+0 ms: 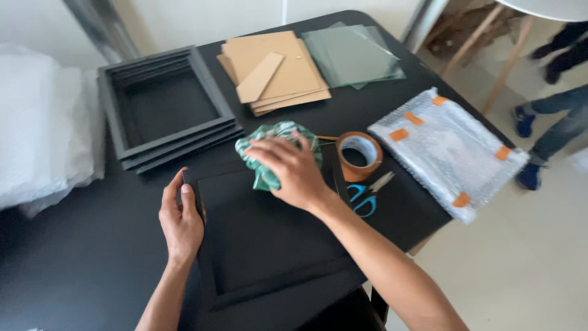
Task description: The person cleans a picture frame and a sheet of glass with a cloth, places the glass into the frame, puts a piece of paper and a backing board into the frame, and secures the backing board by hand.
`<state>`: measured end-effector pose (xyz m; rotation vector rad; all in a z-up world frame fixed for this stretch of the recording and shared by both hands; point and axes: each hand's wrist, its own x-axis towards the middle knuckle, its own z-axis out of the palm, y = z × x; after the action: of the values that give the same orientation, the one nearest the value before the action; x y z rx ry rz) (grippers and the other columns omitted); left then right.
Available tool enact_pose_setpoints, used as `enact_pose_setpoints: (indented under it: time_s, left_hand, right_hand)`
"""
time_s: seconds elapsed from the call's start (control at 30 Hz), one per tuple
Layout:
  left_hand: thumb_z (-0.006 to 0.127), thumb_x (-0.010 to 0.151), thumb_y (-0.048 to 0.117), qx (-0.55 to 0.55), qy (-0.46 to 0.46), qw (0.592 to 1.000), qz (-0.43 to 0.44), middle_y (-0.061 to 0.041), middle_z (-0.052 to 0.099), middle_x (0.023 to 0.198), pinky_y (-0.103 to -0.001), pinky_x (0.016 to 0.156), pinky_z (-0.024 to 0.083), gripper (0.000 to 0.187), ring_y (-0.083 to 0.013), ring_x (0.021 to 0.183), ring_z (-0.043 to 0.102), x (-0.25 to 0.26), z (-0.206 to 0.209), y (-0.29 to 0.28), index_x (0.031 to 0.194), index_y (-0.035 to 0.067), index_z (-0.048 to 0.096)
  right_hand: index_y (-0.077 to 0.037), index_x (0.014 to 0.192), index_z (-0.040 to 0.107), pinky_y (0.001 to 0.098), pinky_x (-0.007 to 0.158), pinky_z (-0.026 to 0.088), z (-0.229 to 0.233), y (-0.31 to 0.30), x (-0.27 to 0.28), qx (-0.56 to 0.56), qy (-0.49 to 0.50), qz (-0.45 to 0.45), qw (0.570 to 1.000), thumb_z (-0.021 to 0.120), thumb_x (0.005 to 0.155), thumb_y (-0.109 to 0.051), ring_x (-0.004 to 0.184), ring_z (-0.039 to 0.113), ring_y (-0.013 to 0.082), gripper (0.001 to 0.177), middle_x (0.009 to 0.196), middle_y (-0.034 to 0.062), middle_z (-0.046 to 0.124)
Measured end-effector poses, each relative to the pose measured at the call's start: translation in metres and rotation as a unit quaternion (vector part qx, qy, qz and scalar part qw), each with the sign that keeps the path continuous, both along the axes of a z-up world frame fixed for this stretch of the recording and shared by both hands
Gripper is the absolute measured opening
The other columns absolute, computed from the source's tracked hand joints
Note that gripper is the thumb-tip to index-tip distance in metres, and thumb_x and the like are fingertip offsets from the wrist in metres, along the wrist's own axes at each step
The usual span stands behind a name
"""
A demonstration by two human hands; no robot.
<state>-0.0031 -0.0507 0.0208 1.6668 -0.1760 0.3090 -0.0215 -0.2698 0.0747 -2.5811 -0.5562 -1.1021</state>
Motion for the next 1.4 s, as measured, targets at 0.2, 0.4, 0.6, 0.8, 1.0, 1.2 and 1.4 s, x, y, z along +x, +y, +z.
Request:
enact_pose_setpoints:
  time_s: [0.2, 0.4, 0.6, 0.8, 1.0, 1.2, 1.4]
  left_hand:
    - [0.042, 0.102, 0.013, 0.014, 0.037, 0.999, -0.007, -0.014, 0.056, 0.065, -0.028, 0.031, 0.041, 0.033, -0.0242, 0.044, 0.058, 0.0, 0.008, -0.02, 0.129, -0.001, 0.053]
    - [0.044, 0.101, 0.013, 0.027, 0.069, 0.997, -0.006, -0.014, 0.053, 0.048, -0.026, 0.029, 0.039, 0.032, -0.023, 0.037, 0.055, 0.006, 0.015, -0.017, 0.129, 0.002, 0.054]
    - [0.038, 0.099, 0.025, 0.013, 0.105, 0.994, -0.036, -0.009, 0.064, 0.093, -0.029, 0.038, 0.04, 0.043, -0.0148, 0.044, 0.045, -0.004, 0.029, -0.018, 0.135, 0.005, 0.048]
    - [0.038, 0.099, 0.023, -0.005, 0.138, 0.99, -0.038, -0.009, 0.062, 0.09, -0.03, 0.036, 0.039, 0.042, -0.0158, 0.051, 0.046, -0.004, 0.022, -0.009, 0.136, 0.006, 0.047]
    - [0.037, 0.099, 0.02, 0.005, 0.158, 0.987, -0.03, -0.009, 0.064, 0.09, -0.03, 0.037, 0.041, 0.04, -0.0152, 0.049, 0.047, -0.007, 0.024, -0.015, 0.135, 0.007, 0.049]
    - [0.039, 0.097, 0.024, -0.023, 0.146, 0.987, -0.064, -0.012, 0.064, 0.094, -0.03, 0.034, 0.039, 0.042, -0.0154, 0.05, 0.048, -0.009, 0.019, -0.022, 0.135, 0.008, 0.049]
    - [0.037, 0.098, 0.025, 0.033, 0.117, 0.99, -0.078, -0.009, 0.051, 0.052, -0.029, 0.033, 0.039, 0.041, -0.0143, 0.034, 0.045, -0.007, 0.013, -0.021, 0.133, 0.006, 0.05]
  right_hand:
    - [-0.024, 0.12, 0.058, 0.0614, 0.099, 0.034, -0.004, -0.004, -0.006, -0.03, 0.067, -0.023, 0.997, 0.07, 0.06, -0.001, 0.112, 0.057, 0.0249, 0.065, 0.122, -0.0022, 0.06]
    - [-0.024, 0.126, 0.056, 0.0542, 0.099, 0.039, 0.013, -0.012, -0.016, 0.155, -0.088, -0.081, 0.981, 0.06, 0.082, -0.008, 0.115, 0.056, 0.0213, 0.047, 0.126, -0.0024, 0.058]
    - [-0.004, 0.123, 0.051, 0.0384, 0.108, 0.045, 0.013, -0.013, -0.024, 0.243, -0.087, 0.071, 0.964, 0.053, 0.095, -0.001, 0.123, 0.055, 0.028, 0.029, 0.129, 0.0147, 0.055]
    - [-0.009, 0.123, 0.05, 0.0347, 0.104, 0.04, 0.023, -0.042, -0.018, 0.47, -0.262, -0.151, 0.829, 0.056, 0.095, -0.017, 0.119, 0.052, 0.0252, 0.03, 0.126, 0.0111, 0.055]
    - [-0.009, 0.142, 0.033, 0.0422, 0.124, 0.022, 0.033, -0.037, -0.024, 0.465, -0.309, -0.092, 0.825, 0.05, 0.097, -0.001, 0.148, 0.02, 0.0254, 0.049, 0.149, 0.0108, 0.034]
    - [-0.002, 0.119, 0.055, 0.0362, 0.097, 0.045, 0.005, -0.003, -0.008, 0.289, -0.028, -0.019, 0.957, 0.049, 0.098, -0.017, 0.109, 0.058, 0.0283, 0.027, 0.115, 0.015, 0.06]
    - [-0.01, 0.13, 0.049, 0.0421, 0.096, 0.045, -0.008, 0.06, 0.001, 0.122, 0.08, 0.041, 0.989, 0.07, 0.081, -0.019, 0.109, 0.063, 0.0267, 0.054, 0.123, 0.0078, 0.063]
